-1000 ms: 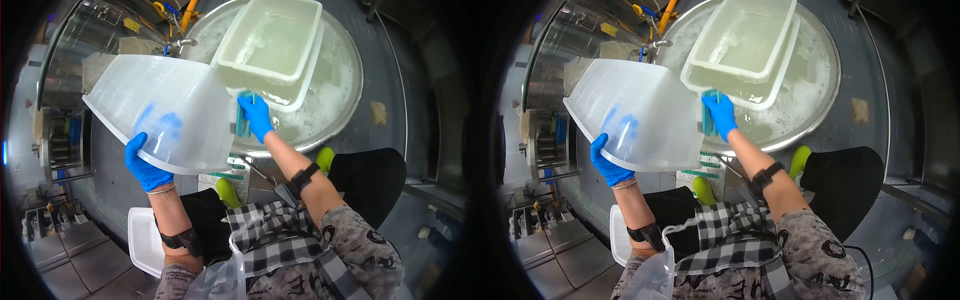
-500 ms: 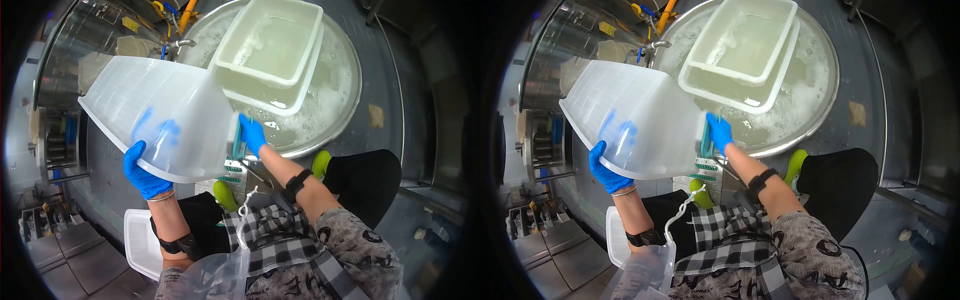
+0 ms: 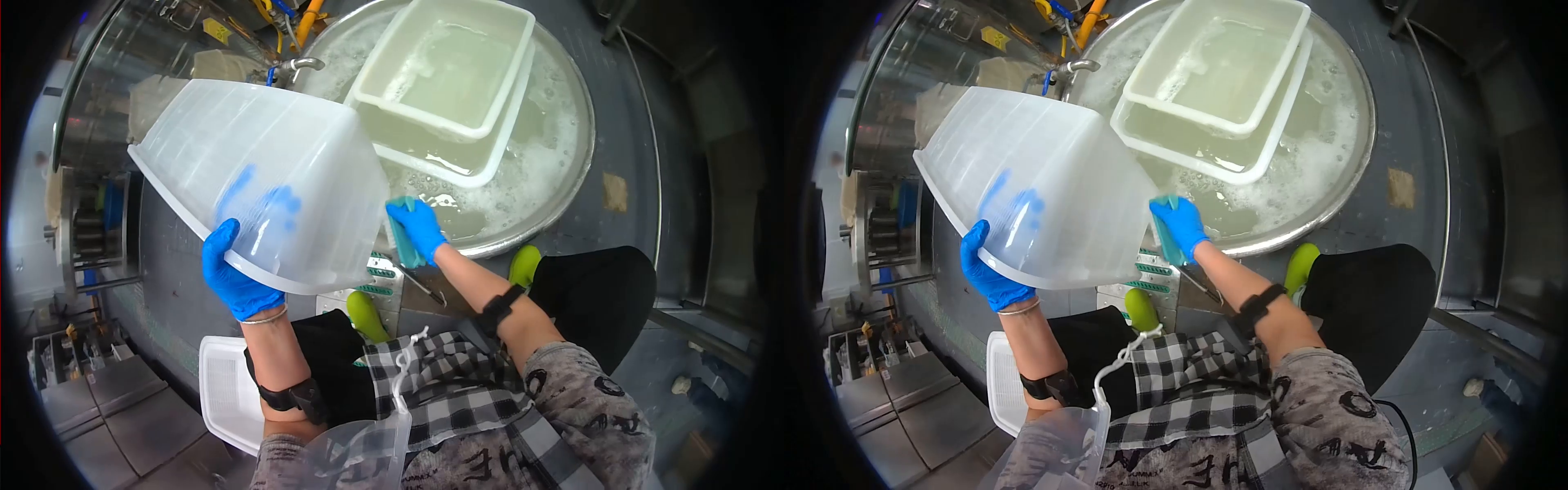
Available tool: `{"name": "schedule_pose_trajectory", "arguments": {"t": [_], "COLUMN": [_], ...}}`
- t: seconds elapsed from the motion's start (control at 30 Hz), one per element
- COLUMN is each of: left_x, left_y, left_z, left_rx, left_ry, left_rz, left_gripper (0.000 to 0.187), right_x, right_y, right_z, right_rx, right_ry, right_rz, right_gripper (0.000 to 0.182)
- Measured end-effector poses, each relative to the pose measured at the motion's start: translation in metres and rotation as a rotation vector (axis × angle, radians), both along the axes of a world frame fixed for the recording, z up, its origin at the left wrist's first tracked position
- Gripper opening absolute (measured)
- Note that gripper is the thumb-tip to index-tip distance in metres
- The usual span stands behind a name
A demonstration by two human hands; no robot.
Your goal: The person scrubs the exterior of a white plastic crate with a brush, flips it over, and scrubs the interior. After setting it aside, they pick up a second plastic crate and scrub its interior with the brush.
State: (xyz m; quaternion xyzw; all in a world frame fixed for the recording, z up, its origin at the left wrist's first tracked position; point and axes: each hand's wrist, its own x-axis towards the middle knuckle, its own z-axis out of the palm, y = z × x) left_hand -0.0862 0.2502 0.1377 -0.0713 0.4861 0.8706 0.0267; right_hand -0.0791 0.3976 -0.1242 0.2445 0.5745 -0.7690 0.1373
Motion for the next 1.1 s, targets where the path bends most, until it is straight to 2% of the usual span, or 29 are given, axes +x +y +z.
{"name": "schedule_pose_trajectory", "arguments": {"t": [0.03, 0.07, 0.13, 0.17, 0.23, 0.27, 0.33, 0.37, 0.43, 0.47, 0.5, 0.53, 0.57, 0.6, 0.67, 0.7, 0.73, 0.8, 0.83, 0.9, 0.97, 1.07, 1.1], "left_x": [0.000, -0.001, 0.000, 0.000, 0.000, -0.001, 0.000, -0.002, -0.003, -0.003, -0.003, -0.003, -0.004, -0.005, -0.007, -0.006, -0.006, -0.009, -0.007, -0.010, -0.015, -0.019, -0.022], "left_y": [-0.001, -0.002, -0.004, -0.005, -0.005, -0.003, -0.002, -0.003, -0.003, -0.002, -0.002, -0.004, -0.006, -0.007, -0.004, -0.004, -0.005, -0.005, -0.001, -0.005, -0.009, -0.019, -0.020], "left_z": [0.000, -0.001, -0.004, -0.004, -0.004, -0.003, -0.003, -0.004, -0.003, -0.003, -0.004, -0.006, -0.008, -0.009, -0.011, -0.011, -0.011, -0.012, -0.006, -0.009, -0.016, -0.038, -0.042], "left_rx": [-0.003, -0.013, -0.020, -0.007, 0.007, -0.003, 0.003, 0.014, 0.030, -0.015, -0.060, -0.058, -0.034, -0.009, -0.006, -0.010, 0.002, 0.133, 0.154, 0.153, 0.157, 0.107, 0.134], "left_ry": [0.008, 0.023, 0.036, 0.023, 0.013, 0.023, 0.041, 0.043, 0.052, 0.068, 0.081, 0.080, 0.063, 0.050, 0.074, 0.076, 0.082, 0.044, 0.027, 0.033, 0.050, 0.025, 0.007], "left_rz": [0.004, 0.026, 0.052, 0.041, 0.029, 0.001, -0.028, -0.050, -0.071, -0.034, 0.006, 0.010, -0.040, -0.091, -0.052, -0.004, 0.006, -0.064, -0.074, -0.102, -0.131, -0.023, 0.008], "left_gripper": [0.061, 0.061, 0.061, 0.061, 0.062, 0.062, 0.062, 0.062, 0.062, 0.063, 0.064, 0.064, 0.062, 0.061, 0.060, 0.059, 0.059, 0.056, 0.055, 0.053, 0.050, 0.053, 0.044], "right_x": [-0.004, -0.003, 0.009, -0.002, -0.043, -0.045, -0.053, -0.046, -0.022, -0.026, -0.033, -0.040, -0.052, -0.048, -0.046, -0.033, -0.028, -0.022, -0.030, -0.055, -0.052, -0.034, -0.027], "right_y": [0.006, 0.009, 0.013, 0.014, 0.023, 0.041, 0.050, 0.043, 0.021, 0.022, 0.027, 0.033, 0.046, 0.046, 0.045, 0.037, 0.032, 0.026, 0.030, 0.047, 0.055, 0.039, 0.030], "right_z": [0.026, 0.054, 0.095, 0.091, 0.077, 0.106, 0.105, 0.104, 0.110, 0.113, 0.116, 0.120, 0.127, 0.129, 0.138, 0.144, 0.151, 0.160, 0.161, 0.169, 0.181, 0.203, 0.209], "right_rx": [0.125, 0.124, 0.371, 0.371, 0.230, 0.414, 0.650, 0.661, 0.533, 0.537, 0.513, 0.486, 0.470, 0.475, 0.550, 0.576, 0.585, 0.512, 0.515, 0.609, 0.660, 0.671, 0.647], "right_ry": [0.195, 0.206, 0.653, 0.655, 0.919, 0.689, 0.622, 0.630, 1.106, 1.113, 0.986, 0.852, 0.588, 0.589, 0.572, 0.751, 0.758, 0.937, 0.937, 0.611, 0.587, 0.616, 0.682], "right_rz": [-0.050, -0.046, 0.009, 0.009, 0.088, 0.108, 0.089, 0.087, 0.145, 0.145, 0.101, 0.059, 0.115, 0.115, 0.187, 0.168, 0.181, 0.153, 0.161, 0.122, 0.150, 0.167, 0.194], "right_gripper": [0.032, 0.032, 0.030, 0.030, 0.030, 0.028, 0.027, 0.027, 0.027, 0.027, 0.028, 0.028, 0.030, 0.030, 0.034, 0.037, 0.037, 0.036, 0.036, 0.033, 0.035, 0.039, 0.038]}}
